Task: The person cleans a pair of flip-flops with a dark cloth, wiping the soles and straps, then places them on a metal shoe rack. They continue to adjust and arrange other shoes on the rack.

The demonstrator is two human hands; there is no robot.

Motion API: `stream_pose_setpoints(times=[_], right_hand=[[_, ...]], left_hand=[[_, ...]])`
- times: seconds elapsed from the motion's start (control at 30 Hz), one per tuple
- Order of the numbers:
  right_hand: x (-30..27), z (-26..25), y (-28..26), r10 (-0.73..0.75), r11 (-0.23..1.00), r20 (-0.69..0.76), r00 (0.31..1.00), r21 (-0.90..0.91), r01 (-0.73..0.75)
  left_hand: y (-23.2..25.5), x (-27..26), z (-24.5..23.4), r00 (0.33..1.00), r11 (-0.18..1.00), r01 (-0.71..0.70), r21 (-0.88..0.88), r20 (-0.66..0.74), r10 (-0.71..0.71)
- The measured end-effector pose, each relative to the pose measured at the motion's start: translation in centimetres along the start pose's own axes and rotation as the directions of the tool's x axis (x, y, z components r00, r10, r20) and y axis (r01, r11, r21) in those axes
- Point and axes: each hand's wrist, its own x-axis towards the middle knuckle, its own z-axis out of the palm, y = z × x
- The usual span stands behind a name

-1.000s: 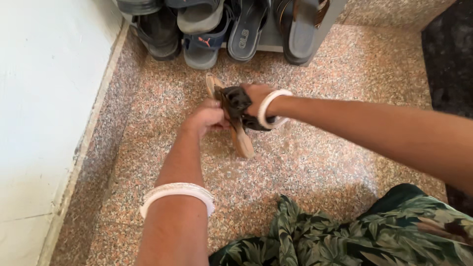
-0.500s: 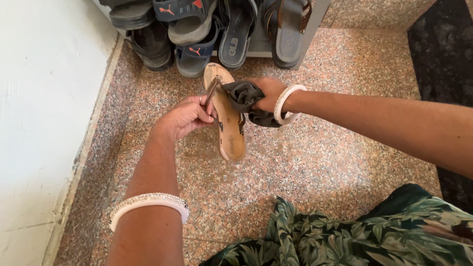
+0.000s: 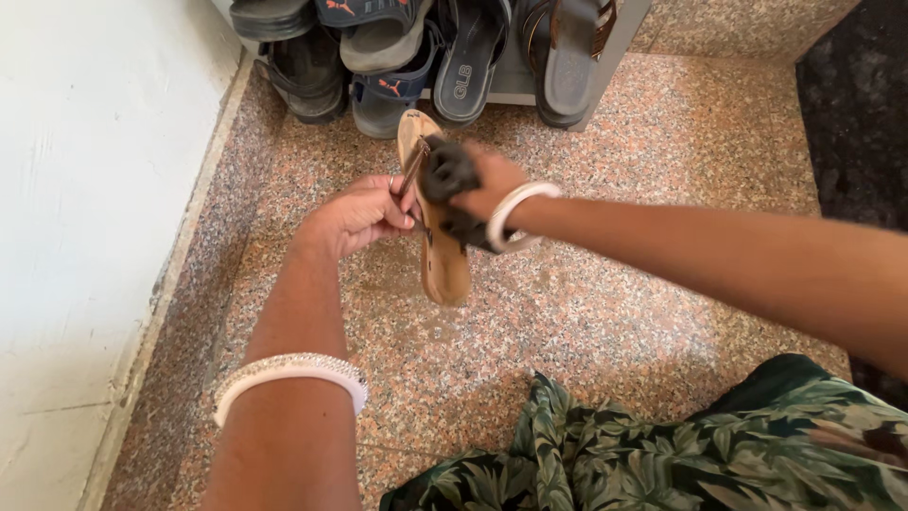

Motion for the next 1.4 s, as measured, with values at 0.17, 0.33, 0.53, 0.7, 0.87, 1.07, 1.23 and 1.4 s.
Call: stream_pose_setpoints(times=[0.17,0.33,0.53,0.7,0.87,1.07,1.23,1.4], right_hand=[[-3.2,4.5,-3.7,0.151,0.984,0.101,0.983,0.078,-0.159],[-6.0,6.1,-2.3,-0.222,0.912,0.577,0.786,-0.162,0.377],[-4.2,3.1,-2.9,0.019,0.71,0.671,0.741,-0.531,0.463],[-1.4,-1.4,-5.1,0.19,0.583,0.434,0.881,-0.772,0.255],[-0.6,-2.3,-6.6,-0.021,0.656,0.276,0.961,-0.722,0.222],[0.8,1.9,-5.9,-0.292,0.717,0.333,0.896,-0.544,0.436],[2.4,6.1,-3.0,-0.457,0.392,0.487,0.744,-0.641,0.66],[4.0,7.1,-0.3,-0.5,0.515,0.444,0.744,-0.538,0.667]], left_hand=[[-0.5,-1.0,-0.2,0.971,0.997,0.041,0.069,-0.239,-0.023],[-3.2,-1.1,-3.4,0.911,0.998,0.008,-0.06,-0.412,-0.032],[-1.9,-0.5,-4.8,0.92,0.975,-0.091,-0.202,-0.393,0.005],[0.2,-4.1,-1.1,0.904,0.983,0.084,-0.162,-0.402,-0.143],[2.1,-5.5,0.8,0.846,0.848,0.391,0.359,-0.503,-0.177],[1.3,-4.1,-1.6,0.868,0.279,0.443,0.852,-0.485,0.103],[-0.9,-1.5,-4.2,0.929,0.013,0.362,0.932,-0.362,0.073],[-2.3,1.2,-5.6,0.946,-0.09,0.322,0.942,-0.318,0.054]])
